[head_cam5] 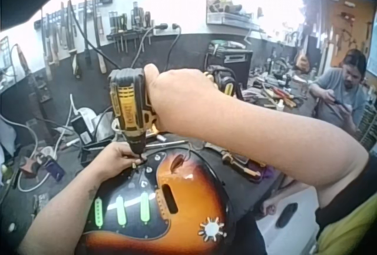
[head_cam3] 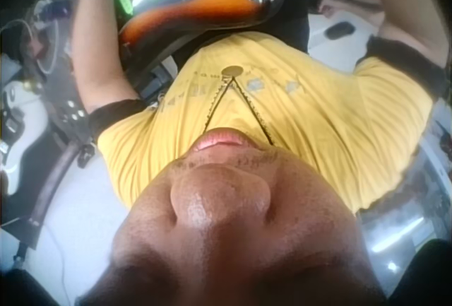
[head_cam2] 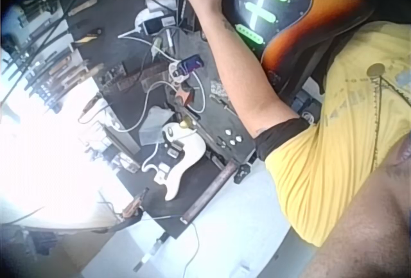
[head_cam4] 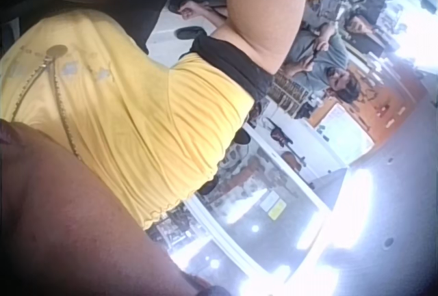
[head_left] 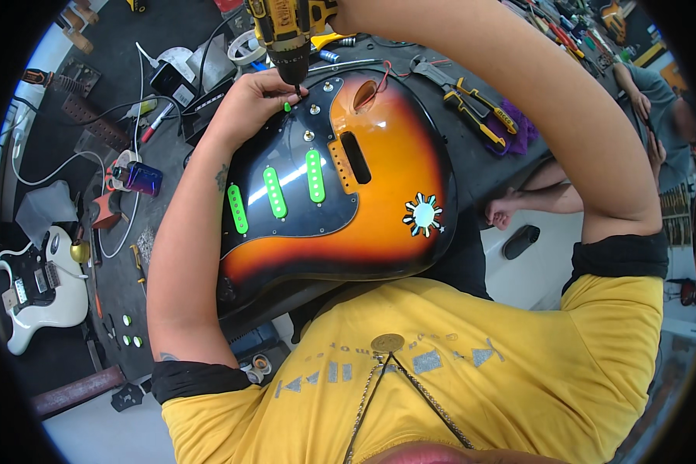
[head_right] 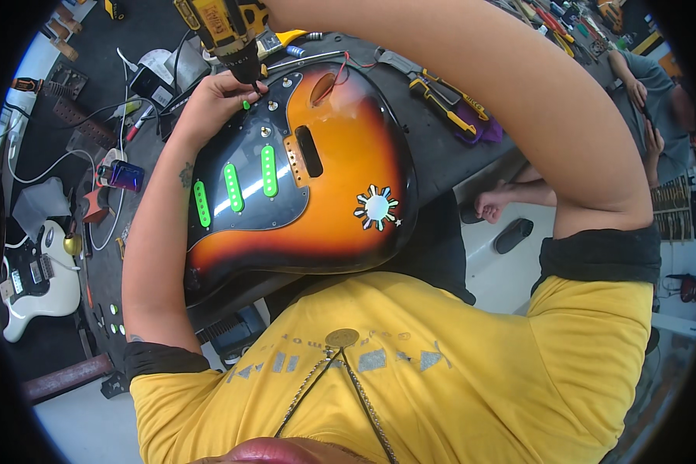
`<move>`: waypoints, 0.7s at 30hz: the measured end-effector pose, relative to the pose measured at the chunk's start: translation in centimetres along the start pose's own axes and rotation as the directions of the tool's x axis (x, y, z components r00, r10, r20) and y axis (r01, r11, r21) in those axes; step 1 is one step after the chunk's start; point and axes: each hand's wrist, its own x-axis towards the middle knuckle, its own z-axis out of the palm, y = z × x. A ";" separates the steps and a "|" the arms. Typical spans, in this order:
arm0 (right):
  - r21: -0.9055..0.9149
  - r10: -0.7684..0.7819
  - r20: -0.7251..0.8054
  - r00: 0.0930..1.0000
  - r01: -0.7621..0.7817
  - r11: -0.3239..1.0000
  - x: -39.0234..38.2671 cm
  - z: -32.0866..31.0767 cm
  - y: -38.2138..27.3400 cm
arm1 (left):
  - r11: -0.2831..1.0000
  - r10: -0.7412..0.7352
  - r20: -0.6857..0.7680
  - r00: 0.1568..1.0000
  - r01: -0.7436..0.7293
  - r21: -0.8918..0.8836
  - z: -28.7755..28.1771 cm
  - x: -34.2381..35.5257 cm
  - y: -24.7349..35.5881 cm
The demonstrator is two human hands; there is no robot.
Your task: The person uses a manual screwdriver and a power drill to install screws into the pickguard of an electric guitar, while also wiping the surface with a cloth and handling loose screws from a container.
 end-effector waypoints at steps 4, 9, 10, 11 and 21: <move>0.013 -0.007 0.000 1.000 0.007 1.000 -0.2 -0.4 -0.2 | 1.000 -0.006 -0.017 1.000 0.006 -0.001 0.2 -0.1 0.0; -0.011 -0.029 -0.020 0.999 0.029 1.000 -0.2 -0.1 -0.2 | 1.000 0.000 -0.030 1.000 0.001 0.022 0.3 -0.2 -0.1; -0.003 -0.054 -0.036 0.998 0.054 0.999 -0.4 -0.3 -0.3 | 1.000 -0.001 -0.031 1.000 0.002 0.022 0.3 -0.3 0.0; 0.004 -0.080 -0.053 0.995 0.080 0.997 -0.4 -0.4 -0.3 | 0.999 0.029 -0.037 0.999 -0.027 0.045 0.3 -0.3 0.0; -0.021 -0.079 -0.056 0.995 0.078 0.997 -0.4 -0.4 -0.4 | 0.998 0.008 -0.052 0.999 -0.005 0.056 0.6 -0.4 0.4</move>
